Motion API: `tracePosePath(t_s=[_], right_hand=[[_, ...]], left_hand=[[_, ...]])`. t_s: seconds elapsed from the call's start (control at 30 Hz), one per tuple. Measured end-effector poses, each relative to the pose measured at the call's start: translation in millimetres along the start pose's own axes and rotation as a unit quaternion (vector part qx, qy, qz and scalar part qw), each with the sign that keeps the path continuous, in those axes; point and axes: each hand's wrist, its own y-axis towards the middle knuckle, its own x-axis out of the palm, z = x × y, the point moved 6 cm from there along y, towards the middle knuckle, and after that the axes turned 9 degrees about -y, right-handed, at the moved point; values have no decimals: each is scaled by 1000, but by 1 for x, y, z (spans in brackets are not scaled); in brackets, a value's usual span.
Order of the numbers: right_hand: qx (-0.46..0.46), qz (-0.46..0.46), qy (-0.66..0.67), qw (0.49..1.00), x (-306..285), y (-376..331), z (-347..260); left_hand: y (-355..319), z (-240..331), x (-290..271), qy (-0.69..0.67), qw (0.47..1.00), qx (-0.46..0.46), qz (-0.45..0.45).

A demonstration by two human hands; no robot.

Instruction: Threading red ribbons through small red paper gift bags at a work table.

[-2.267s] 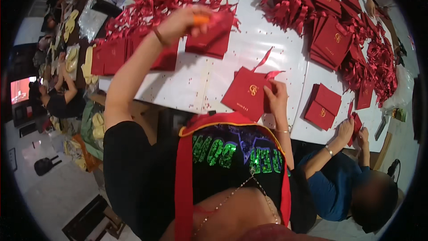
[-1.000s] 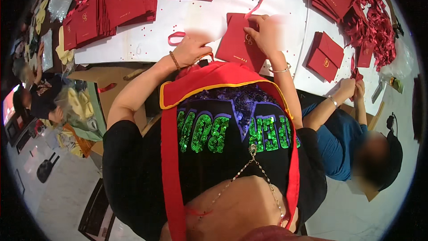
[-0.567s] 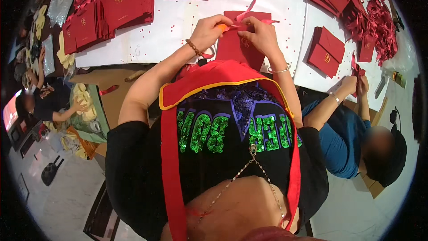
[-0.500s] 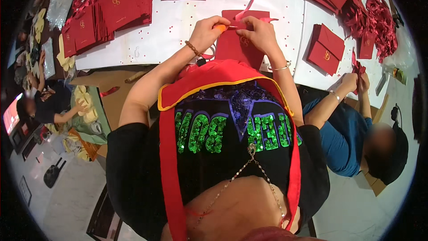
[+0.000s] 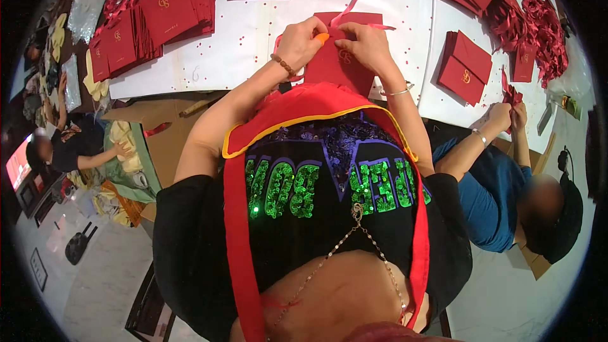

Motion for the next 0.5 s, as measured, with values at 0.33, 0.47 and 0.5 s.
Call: tracePosePath(t_s=[0.33, 0.47, 0.5], right_hand=[[37, -33, 15, 999, 5, 0, 5], [44, -36, 25, 998, 2, -1, 5], [42, -39, 25, 998, 2, -2, 4]], left_hand=[[-3, 5, 9, 8, 1000, 4, 1], [0, 3, 9, 18, 1000, 7, -5], [0, 3, 8, 18, 1000, 7, -4]])
